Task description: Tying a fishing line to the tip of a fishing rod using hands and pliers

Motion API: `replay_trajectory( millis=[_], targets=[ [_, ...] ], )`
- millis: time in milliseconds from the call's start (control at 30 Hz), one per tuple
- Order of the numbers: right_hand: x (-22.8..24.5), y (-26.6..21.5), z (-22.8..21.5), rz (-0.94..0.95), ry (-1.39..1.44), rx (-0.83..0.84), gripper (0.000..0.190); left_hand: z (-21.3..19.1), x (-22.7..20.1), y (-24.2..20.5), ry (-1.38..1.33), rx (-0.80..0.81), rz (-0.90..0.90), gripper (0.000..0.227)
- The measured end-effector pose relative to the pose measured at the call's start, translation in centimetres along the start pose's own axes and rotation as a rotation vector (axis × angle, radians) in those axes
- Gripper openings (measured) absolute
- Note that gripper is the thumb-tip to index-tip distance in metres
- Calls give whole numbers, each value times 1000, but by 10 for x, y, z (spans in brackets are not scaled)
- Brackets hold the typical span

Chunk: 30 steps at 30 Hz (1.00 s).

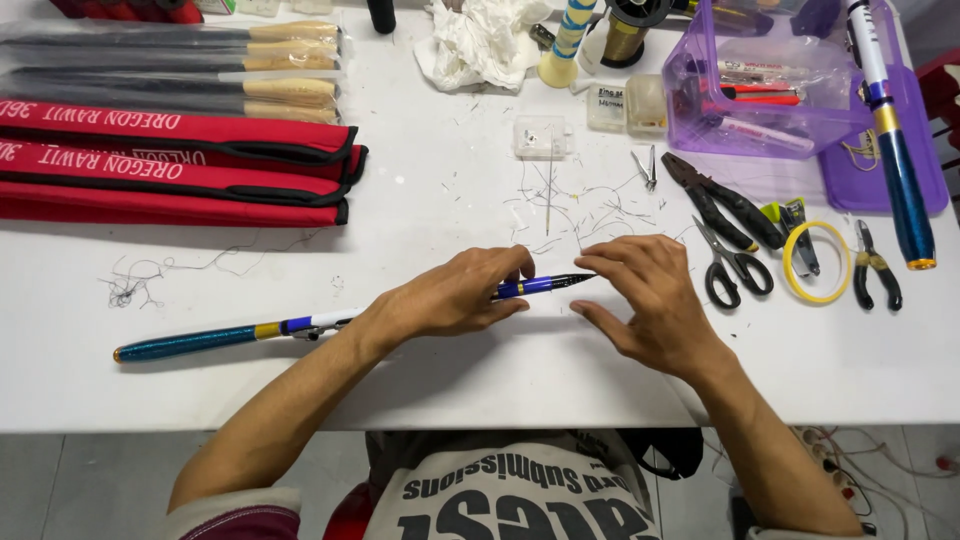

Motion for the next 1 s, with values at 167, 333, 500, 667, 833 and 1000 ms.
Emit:
replay_trajectory(
  millis=[167, 333, 500, 667, 833, 1000],
  targets=[
    [5, 5, 27, -80, -27, 64, 24, -8, -10, 0, -22, -69, 107, 21],
    [4, 3, 31, -51, 4, 96, 18, -8, -16, -2, 62, -105, 135, 18],
    [1, 5, 30, -14, 98, 149, 15, -7, -23, -4, 45, -116, 140, 20],
    [2, 7, 31, -30, 85, 149, 15, -9, -27, -5, 44, -131, 144, 23],
    [2, 5, 35, -35, 80, 151, 17, -9, -29, -4, 60, -127, 139, 24],
    [5, 4, 36, -37, 76, 142, 17, -6, -28, -4, 85, -122, 128, 24]
  ],
)
Point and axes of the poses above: each hand's wrist, its own y-axis towards the middle knuckle, its own z-axis out of the palm, x = y × z, the point moved 9 cm from there along y, towards the middle knuckle, and after that the axes turned 11 degrees about -y, right-handed, at the moved point
